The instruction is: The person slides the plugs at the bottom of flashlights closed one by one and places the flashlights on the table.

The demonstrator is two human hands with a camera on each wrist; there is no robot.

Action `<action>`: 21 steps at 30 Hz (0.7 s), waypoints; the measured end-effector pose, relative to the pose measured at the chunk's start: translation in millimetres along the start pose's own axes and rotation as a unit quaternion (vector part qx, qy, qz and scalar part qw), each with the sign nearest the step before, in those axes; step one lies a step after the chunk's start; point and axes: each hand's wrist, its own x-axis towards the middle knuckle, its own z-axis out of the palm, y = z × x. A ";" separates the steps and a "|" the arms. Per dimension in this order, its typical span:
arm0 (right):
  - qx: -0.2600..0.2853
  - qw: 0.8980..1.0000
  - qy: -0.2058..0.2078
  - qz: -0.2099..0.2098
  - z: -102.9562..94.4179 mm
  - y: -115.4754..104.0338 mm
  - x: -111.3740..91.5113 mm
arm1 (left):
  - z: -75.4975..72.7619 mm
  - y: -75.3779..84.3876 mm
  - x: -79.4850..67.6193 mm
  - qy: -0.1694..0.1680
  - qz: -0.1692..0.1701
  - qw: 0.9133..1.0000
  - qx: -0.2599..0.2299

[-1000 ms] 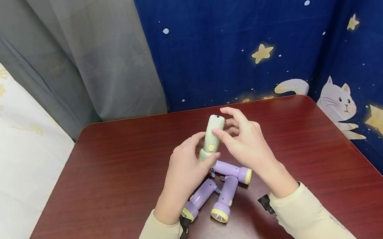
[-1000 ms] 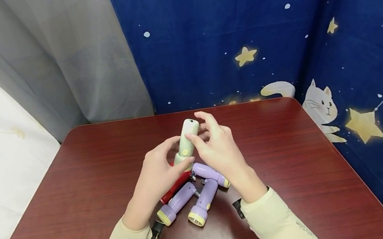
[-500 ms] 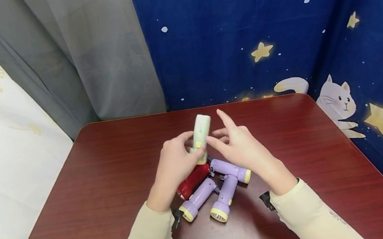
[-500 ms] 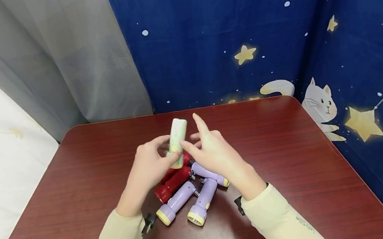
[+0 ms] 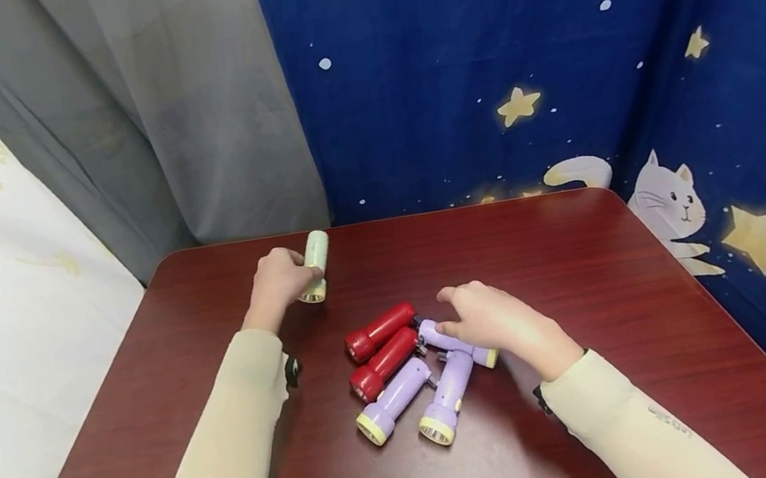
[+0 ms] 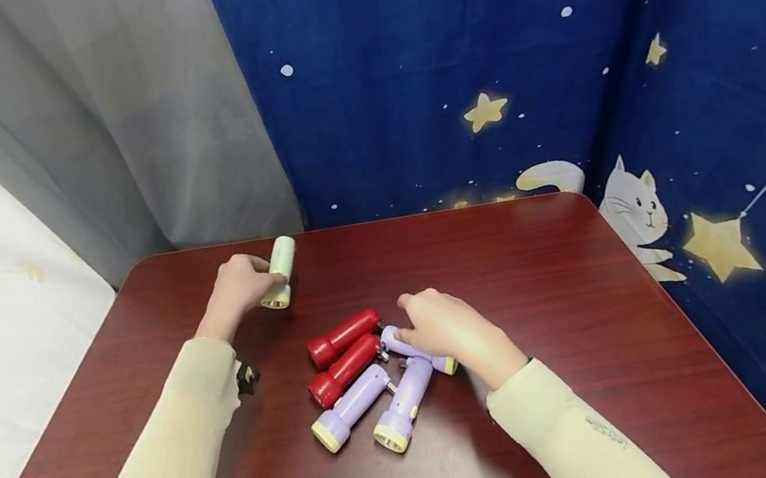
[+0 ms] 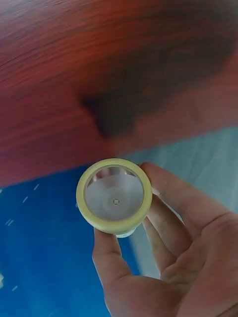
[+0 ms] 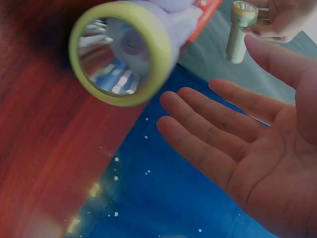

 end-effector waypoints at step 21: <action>-0.011 1.000 0.000 0.003 6.4 1.3 1.9 | -6.1 -46.6 22.5 -0.035 -0.092 0.995 0.028</action>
